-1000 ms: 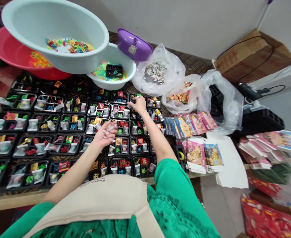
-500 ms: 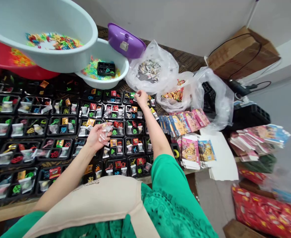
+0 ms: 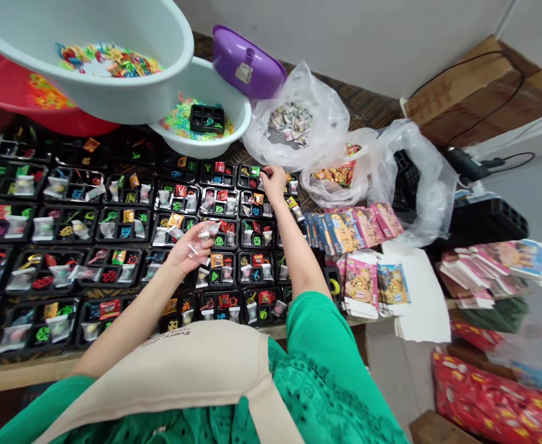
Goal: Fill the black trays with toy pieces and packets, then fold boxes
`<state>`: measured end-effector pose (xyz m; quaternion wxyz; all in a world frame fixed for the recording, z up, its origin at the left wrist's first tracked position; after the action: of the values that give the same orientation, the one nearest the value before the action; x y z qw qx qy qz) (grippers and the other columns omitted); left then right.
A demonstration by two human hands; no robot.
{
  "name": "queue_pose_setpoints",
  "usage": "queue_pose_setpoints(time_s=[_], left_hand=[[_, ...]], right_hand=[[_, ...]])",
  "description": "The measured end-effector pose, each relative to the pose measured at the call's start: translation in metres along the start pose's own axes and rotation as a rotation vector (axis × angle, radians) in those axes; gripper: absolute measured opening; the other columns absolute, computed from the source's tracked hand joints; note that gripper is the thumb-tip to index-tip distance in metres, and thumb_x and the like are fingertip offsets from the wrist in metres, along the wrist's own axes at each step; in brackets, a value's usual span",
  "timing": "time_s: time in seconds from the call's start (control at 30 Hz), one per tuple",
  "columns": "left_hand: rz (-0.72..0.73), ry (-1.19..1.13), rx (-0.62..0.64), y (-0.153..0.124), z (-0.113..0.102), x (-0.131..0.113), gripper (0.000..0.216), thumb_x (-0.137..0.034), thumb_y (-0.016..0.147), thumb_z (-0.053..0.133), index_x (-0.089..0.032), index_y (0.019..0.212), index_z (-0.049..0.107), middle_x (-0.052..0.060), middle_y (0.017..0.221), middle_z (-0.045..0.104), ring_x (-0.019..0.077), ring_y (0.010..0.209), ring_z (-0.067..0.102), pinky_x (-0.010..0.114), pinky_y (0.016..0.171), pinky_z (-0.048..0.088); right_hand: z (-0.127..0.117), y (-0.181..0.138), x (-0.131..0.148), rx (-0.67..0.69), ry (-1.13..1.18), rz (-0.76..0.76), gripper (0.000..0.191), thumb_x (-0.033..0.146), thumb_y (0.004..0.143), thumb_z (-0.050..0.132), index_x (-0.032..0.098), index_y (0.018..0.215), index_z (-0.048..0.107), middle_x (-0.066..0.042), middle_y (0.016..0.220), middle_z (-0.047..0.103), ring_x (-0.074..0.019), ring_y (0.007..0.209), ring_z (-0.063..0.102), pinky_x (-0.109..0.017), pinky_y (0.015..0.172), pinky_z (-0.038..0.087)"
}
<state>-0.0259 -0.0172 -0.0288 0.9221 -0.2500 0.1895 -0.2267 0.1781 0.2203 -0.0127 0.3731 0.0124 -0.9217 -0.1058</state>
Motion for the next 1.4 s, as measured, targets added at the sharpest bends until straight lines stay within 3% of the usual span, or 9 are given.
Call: queue_pose_setpoints(time_s=[0.23, 0.37, 0.5, 0.63, 0.77, 0.9, 1.07, 1.23, 1.4], left_hand=[[0.094, -0.029, -0.041, 0.002, -0.004, -0.006, 0.016, -0.022, 0.088, 0.065, -0.014, 0.101, 0.062, -0.001, 0.076, 0.063, 0.0020, 0.041, 0.044, 0.011, 0.032, 0.024], [0.196, 0.023, -0.091, 0.003, -0.008, -0.009, 0.021, -0.023, 0.085, 0.070, -0.016, 0.104, 0.063, -0.003, 0.071, 0.059, 0.0039, 0.043, 0.049, 0.012, 0.032, 0.028], [0.271, 0.056, -0.142, 0.002, -0.013, -0.012, 0.027, -0.027, 0.084, 0.073, -0.016, 0.107, 0.064, 0.001, 0.079, 0.064, 0.0036, 0.045, 0.051, 0.011, 0.033, 0.030], [0.246, 0.085, -0.111, 0.002, -0.013, -0.009, 0.030, -0.030, 0.080, 0.078, -0.014, 0.103, 0.067, -0.001, 0.069, 0.060, 0.0028, 0.043, 0.047, 0.010, 0.033, 0.027], [0.208, 0.115, -0.094, 0.004, -0.014, -0.004, 0.032, -0.031, 0.077, 0.080, -0.012, 0.100, 0.068, -0.001, 0.068, 0.060, 0.0029, 0.043, 0.047, 0.010, 0.033, 0.028], [0.156, 0.134, -0.063, 0.006, -0.013, 0.000, 0.030, -0.028, 0.080, 0.078, -0.011, 0.103, 0.068, 0.001, 0.071, 0.062, 0.0037, 0.045, 0.050, 0.010, 0.033, 0.029], [0.150, 0.095, -0.046, 0.004, -0.007, -0.003, 0.027, -0.025, 0.083, 0.074, -0.011, 0.104, 0.067, 0.001, 0.072, 0.062, 0.0037, 0.045, 0.050, 0.011, 0.035, 0.029], [0.198, 0.032, -0.127, 0.004, -0.010, -0.008, 0.023, -0.029, 0.083, 0.075, -0.014, 0.095, 0.062, -0.002, 0.067, 0.058, 0.0033, 0.044, 0.047, 0.011, 0.035, 0.026], [0.227, 0.023, -0.151, 0.007, -0.016, -0.010, 0.025, -0.029, 0.081, 0.077, -0.014, 0.092, 0.060, -0.001, 0.068, 0.059, 0.0032, 0.045, 0.048, 0.011, 0.036, 0.027]], right_hand=[[0.024, -0.115, 0.097, 0.538, 0.298, -0.259, 0.029, 0.045, 0.078, 0.072, 0.023, 0.096, 0.076, -0.001, 0.088, 0.073, -0.0130, 0.074, 0.059, -0.028, 0.072, 0.047], [0.027, -0.154, 0.118, 0.607, 0.340, -0.199, 0.024, 0.040, 0.079, 0.069, 0.020, 0.090, 0.076, 0.002, 0.068, 0.067, -0.0110, 0.059, 0.053, -0.026, 0.061, 0.043], [0.015, -0.104, 0.099, 0.434, 0.343, -0.127, 0.031, 0.036, 0.077, 0.067, 0.017, 0.101, 0.071, 0.003, 0.067, 0.064, -0.0125, 0.059, 0.053, -0.026, 0.061, 0.044], [0.009, -0.013, 0.054, 0.227, 0.168, -0.034, 0.012, 0.021, 0.072, 0.062, 0.017, 0.081, 0.068, 0.000, 0.067, 0.064, -0.0164, 0.066, 0.058, -0.030, 0.069, 0.049], [0.034, 0.038, 0.028, 0.301, -0.048, -0.030, 0.014, 0.011, 0.072, 0.056, 0.016, 0.077, 0.068, -0.005, 0.074, 0.068, -0.0196, 0.075, 0.062, -0.036, 0.082, 0.051], [0.056, 0.038, 0.029, 0.363, -0.196, -0.075, 0.013, 0.012, 0.075, 0.062, 0.015, 0.084, 0.071, -0.008, 0.082, 0.070, -0.0227, 0.084, 0.063, -0.039, 0.089, 0.050], [0.044, -0.008, 0.076, 0.260, -0.078, -0.248, 0.021, 0.030, 0.080, 0.072, 0.015, 0.093, 0.074, -0.012, 0.095, 0.070, -0.0216, 0.086, 0.061, -0.038, 0.088, 0.048], [0.043, -0.105, 0.125, 0.780, 0.314, -0.251, 0.028, 0.045, 0.080, 0.071, 0.018, 0.087, 0.077, -0.003, 0.074, 0.071, -0.0138, 0.064, 0.059, -0.029, 0.064, 0.047], [0.041, -0.136, 0.135, 0.783, 0.382, -0.201, 0.026, 0.043, 0.075, 0.073, 0.018, 0.082, 0.077, -0.002, 0.071, 0.073, -0.0148, 0.062, 0.061, -0.028, 0.062, 0.048]])
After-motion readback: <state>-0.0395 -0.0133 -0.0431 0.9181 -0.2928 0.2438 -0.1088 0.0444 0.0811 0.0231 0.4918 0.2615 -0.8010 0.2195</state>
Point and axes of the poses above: each hand's wrist, its own y-axis towards the middle knuckle, its own z-axis out of the palm, x = y × z, the point moved 6 cm from there along y, towards the middle knuckle
